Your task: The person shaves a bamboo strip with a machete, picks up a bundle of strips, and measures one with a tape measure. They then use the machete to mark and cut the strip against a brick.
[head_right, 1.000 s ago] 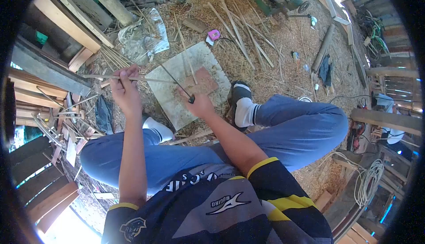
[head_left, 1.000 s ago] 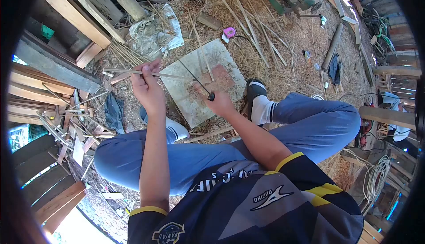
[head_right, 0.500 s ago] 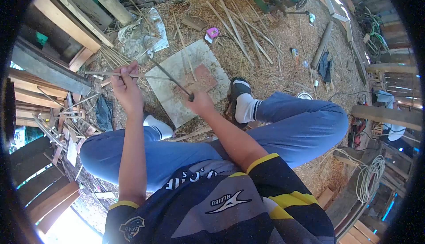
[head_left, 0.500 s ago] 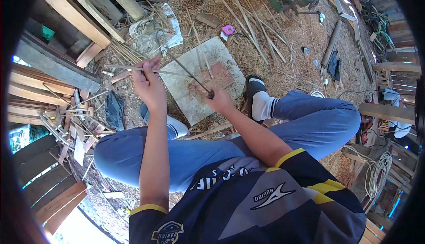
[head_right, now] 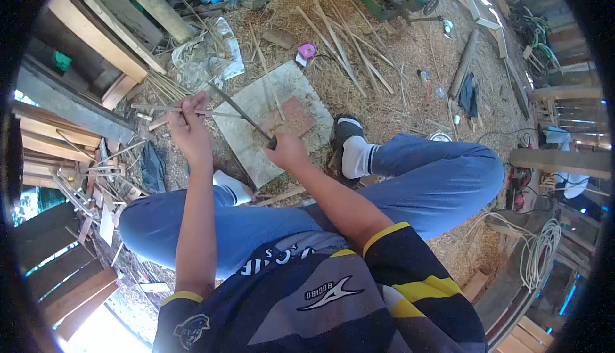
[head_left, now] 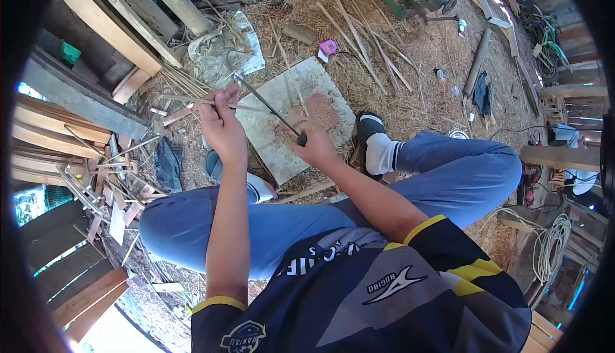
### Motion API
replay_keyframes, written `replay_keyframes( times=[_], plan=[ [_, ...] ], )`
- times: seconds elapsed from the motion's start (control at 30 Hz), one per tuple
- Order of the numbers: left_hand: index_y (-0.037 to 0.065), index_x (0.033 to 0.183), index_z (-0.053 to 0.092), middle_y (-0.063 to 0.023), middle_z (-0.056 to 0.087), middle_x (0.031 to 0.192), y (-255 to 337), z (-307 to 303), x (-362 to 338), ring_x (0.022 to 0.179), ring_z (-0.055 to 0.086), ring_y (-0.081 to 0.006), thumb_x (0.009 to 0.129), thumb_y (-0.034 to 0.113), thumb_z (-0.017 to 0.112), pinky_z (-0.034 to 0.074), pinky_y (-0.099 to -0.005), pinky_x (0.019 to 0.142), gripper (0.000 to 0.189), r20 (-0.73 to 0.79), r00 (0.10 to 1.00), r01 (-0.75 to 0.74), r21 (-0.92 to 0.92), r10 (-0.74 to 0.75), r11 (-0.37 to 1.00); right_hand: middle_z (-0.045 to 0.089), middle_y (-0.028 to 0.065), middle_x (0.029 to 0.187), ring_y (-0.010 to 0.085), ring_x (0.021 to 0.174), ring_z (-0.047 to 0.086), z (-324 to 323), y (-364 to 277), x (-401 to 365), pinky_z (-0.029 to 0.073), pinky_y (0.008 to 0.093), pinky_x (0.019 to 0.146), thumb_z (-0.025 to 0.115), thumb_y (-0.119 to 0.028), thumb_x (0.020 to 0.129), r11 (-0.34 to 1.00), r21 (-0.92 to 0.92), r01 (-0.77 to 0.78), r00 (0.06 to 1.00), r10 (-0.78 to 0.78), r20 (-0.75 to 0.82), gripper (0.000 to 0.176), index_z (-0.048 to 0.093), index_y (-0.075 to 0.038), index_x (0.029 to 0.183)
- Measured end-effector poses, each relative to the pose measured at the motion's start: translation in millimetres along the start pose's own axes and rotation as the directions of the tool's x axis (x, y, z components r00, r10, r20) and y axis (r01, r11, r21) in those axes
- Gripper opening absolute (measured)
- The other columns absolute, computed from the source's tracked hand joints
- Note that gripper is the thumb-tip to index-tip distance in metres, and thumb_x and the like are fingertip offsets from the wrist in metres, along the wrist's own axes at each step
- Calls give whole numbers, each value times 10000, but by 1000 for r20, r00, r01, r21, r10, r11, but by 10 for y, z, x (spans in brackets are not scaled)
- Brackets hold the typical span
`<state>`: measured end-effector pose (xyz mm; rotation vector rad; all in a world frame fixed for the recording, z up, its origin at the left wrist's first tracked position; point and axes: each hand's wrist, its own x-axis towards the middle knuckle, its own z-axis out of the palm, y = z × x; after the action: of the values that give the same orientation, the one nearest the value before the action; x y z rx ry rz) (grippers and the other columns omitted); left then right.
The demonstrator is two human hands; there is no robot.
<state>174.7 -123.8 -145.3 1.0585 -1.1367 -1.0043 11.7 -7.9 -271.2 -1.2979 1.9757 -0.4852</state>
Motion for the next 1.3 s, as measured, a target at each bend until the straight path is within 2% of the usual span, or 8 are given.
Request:
replay_keyframes(
  times=[0.1, 0.23, 0.4, 0.5, 0.6, 0.8, 1.1, 1.3],
  plan=[
    [-52, 1114, 509, -234, 714, 1099, 161, 28, -91, 1079, 717, -267, 1111, 110, 449, 582, -416, 1017, 172, 14, 1000, 11, 80, -12, 997, 710, 251, 782, 428, 795, 716, 324, 943, 28, 560, 523, 751, 703, -367, 817, 983, -10, -185, 981, 184, -62, 380, 728, 11, 839],
    [-47, 1090, 531, -208, 732, 1069, 138, 60, -80, 1044, 726, -245, 1108, 107, 461, 581, -405, 1009, 171, 47, 999, -6, 81, 2, 997, 704, 246, 753, 429, 779, 715, 372, 1217, 111, 559, 516, 742, 688, -342, 807, 987, -45, -157, 987, 158, 27, 360, 723, 16, 811],
    [-42, 1087, 556, -189, 744, 1080, 253, 84, -102, 1001, 729, -209, 1103, 95, 471, 585, -366, 963, 161, 63, 997, -57, 122, 49, 991, 688, 277, 731, 442, 789, 716, 223, 838, 100, 563, 514, 746, 706, -364, 792, 992, 14, -127, 990, 126, 67, 406, 715, 42, 800],
    [-39, 1078, 566, -181, 749, 1077, 238, 37, -109, 995, 726, -197, 1102, 92, 476, 583, -357, 953, 161, 45, 996, -84, 112, 79, 990, 720, 297, 930, 476, 953, 703, 285, 704, 174, 567, 520, 855, 691, -392, 812, 974, 5, -225, 958, 220, 187, 457, 754, 36, 959],
    [-41, 1083, 560, -185, 748, 1075, 237, -2, -94, 994, 725, -199, 1102, 92, 475, 582, -356, 949, 159, 43, 993, -111, 157, 106, 981, 721, 292, 926, 480, 930, 702, 174, 346, 57, 569, 522, 833, 700, -409, 807, 975, 17, -223, 974, 222, 51, 438, 758, 14, 907],
    [-41, 1123, 512, -243, 709, 1116, 175, -25, -123, 1081, 708, -270, 1109, 96, 448, 578, -400, 993, 152, 42, 996, -85, 85, 82, 993, 720, 272, 888, 470, 892, 703, 7, -179, -45, 566, 533, 807, 732, -407, 799, 989, 117, 92, 996, -94, 8, 418, 734, -13, 938],
    [-23, 1129, 479, -260, 692, 1156, 25, -294, 8, 1131, 696, -317, 1117, 134, 444, 569, -422, 1010, 161, -39, 999, -27, 34, 28, 999, 697, 265, 812, 458, 805, 693, 360, 271, -139, 545, 545, 744, 730, -311, 811, 997, 56, 49, 987, -40, -157, 311, 692, -4, 845],
    [-20, 1118, 495, -251, 709, 1140, 53, -241, -51, 1098, 713, -296, 1115, 138, 457, 581, -396, 947, 163, -32, 997, -67, 69, 69, 995, 725, 244, 906, 444, 888, 708, 152, -66, -185, 562, 535, 833, 706, -340, 809, 998, -22, 66, 997, -67, -37, 350, 716, -36, 982]
  ],
)
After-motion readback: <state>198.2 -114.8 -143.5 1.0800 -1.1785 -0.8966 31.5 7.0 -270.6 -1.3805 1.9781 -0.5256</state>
